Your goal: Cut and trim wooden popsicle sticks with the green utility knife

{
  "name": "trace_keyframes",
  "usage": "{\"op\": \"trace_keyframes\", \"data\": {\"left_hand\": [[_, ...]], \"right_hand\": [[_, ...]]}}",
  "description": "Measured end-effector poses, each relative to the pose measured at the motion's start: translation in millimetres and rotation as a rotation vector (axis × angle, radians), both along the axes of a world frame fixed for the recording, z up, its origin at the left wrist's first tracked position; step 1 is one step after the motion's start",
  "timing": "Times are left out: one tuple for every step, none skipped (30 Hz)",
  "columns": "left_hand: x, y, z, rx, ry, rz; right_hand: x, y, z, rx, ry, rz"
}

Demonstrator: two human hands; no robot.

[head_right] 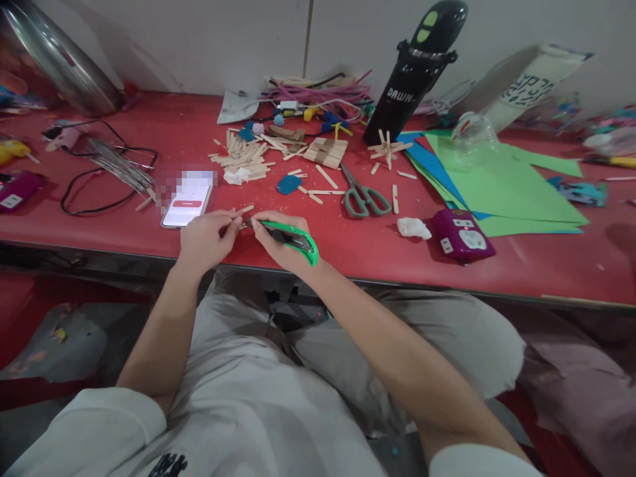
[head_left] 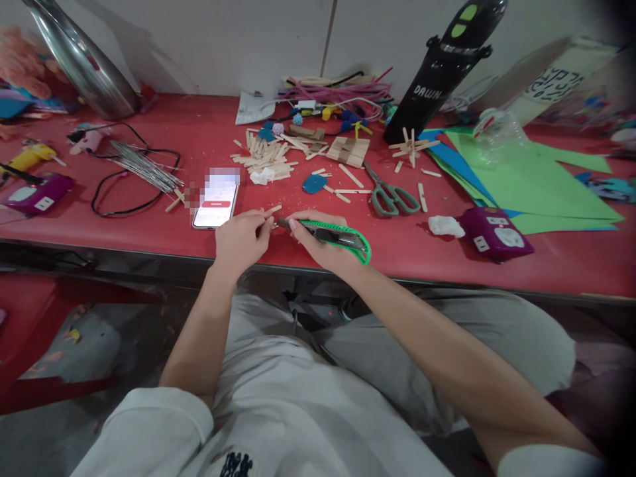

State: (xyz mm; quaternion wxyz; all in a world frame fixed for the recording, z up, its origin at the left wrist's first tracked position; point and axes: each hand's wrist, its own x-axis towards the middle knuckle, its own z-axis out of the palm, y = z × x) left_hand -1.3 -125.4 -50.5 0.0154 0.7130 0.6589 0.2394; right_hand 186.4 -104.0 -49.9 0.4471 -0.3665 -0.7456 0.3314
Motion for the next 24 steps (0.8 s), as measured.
{"op": "trace_keyframes", "data": {"left_hand": [[0.0, 0.0, -0.1, 0.002, -0.003, 0.001], [0.1, 0.1, -0.1, 0.004, -0.005, 0.002], [0.1, 0.1, -0.2, 0.006, -0.004, 0.002], [0.2, 0.1, -0.2, 0.008, -0.002, 0.003], [0.2, 0.1, -0.2, 0.010, 0.000, 0.004], [0.3, 0.1, -0.1, 0.011, 0.002, 0.005], [0.3, 0.0, -0.1, 0.012, 0.001, 0.005], [0.3, 0.0, -0.1, 0.012, -0.002, 0.005], [0.3, 0.0, -0.1, 0.013, -0.006, 0.005], [0.2, 0.0, -0.1, 0.014, -0.009, 0.005], [0.2, 0.0, -0.2, 0.015, -0.010, 0.006], [0.1, 0.1, -0.5, 0.016, -0.009, 0.007], [0.0, 0.2, -0.7, 0.019, -0.005, 0.008], [-0.1, 0.3, -1.1, 0.022, 0.000, 0.008], [-0.1, 0.4, -1.4, 0.025, 0.004, 0.006], [-0.2, 0.5, -1.7, 0.027, 0.006, 0.005], [-0.3, 0.5, -1.9, 0.030, 0.005, 0.002], [-0.3, 0.6, -2.0, 0.031, 0.002, 0.000], [-0.2, 0.6, -2.1, 0.032, -0.003, -0.001], [-0.1, 0.6, -2.0, 0.031, -0.007, 0.000], [0.0, 0.5, -1.8, 0.030, -0.009, 0.002], [0.2, 0.5, -1.5, 0.029, -0.009, 0.004], [0.3, 0.5, -1.3, 0.027, -0.008, 0.003], [0.4, 0.5, -1.0, 0.026, -0.005, 0.003]], "right_hand": [[0.2, -0.4, 0.5, 0.000, -0.007, 0.001], [0.2, -0.7, 0.9, 0.002, -0.010, 0.000], [0.2, -1.0, 1.2, 0.004, -0.007, -0.005], [0.0, -1.1, 1.3, 0.006, 0.002, -0.009], [-0.3, -1.0, 1.2, 0.009, 0.013, -0.011], [-0.6, -0.9, 0.9, 0.011, 0.024, -0.010], [-0.9, -0.7, 0.6, 0.010, 0.033, -0.010], [-1.1, -0.6, 0.3, 0.008, 0.040, -0.010], [-1.2, -0.5, 0.1, 0.004, 0.042, -0.010], [-1.2, -0.4, 0.1, 0.001, 0.041, -0.010], [-1.2, -0.5, 0.1, 0.000, 0.038, -0.014], [-1.1, -0.5, 0.2, 0.001, 0.037, -0.017], [-1.0, -0.6, 0.4, 0.004, 0.035, -0.017], [-0.9, -0.6, 0.6, 0.006, 0.035, -0.013], [-0.8, -0.6, 0.7, 0.007, 0.035, -0.010], [-0.7, -0.6, 0.8, 0.007, 0.035, -0.007], [-0.6, -0.7, 0.9, 0.006, 0.032, -0.001], [-0.4, -0.8, 1.0, 0.007, 0.030, 0.003], [-0.3, -0.9, 1.1, 0.011, 0.028, 0.003], [-0.2, -1.0, 1.2, 0.015, 0.025, 0.002], [-0.2, -1.0, 1.2, 0.018, 0.022, -0.002], [-0.3, -1.0, 1.0, 0.021, 0.022, -0.007], [-0.4, -0.8, 0.7, 0.022, 0.024, -0.014], [-0.6, -0.5, 0.3, 0.022, 0.027, -0.017]]}}
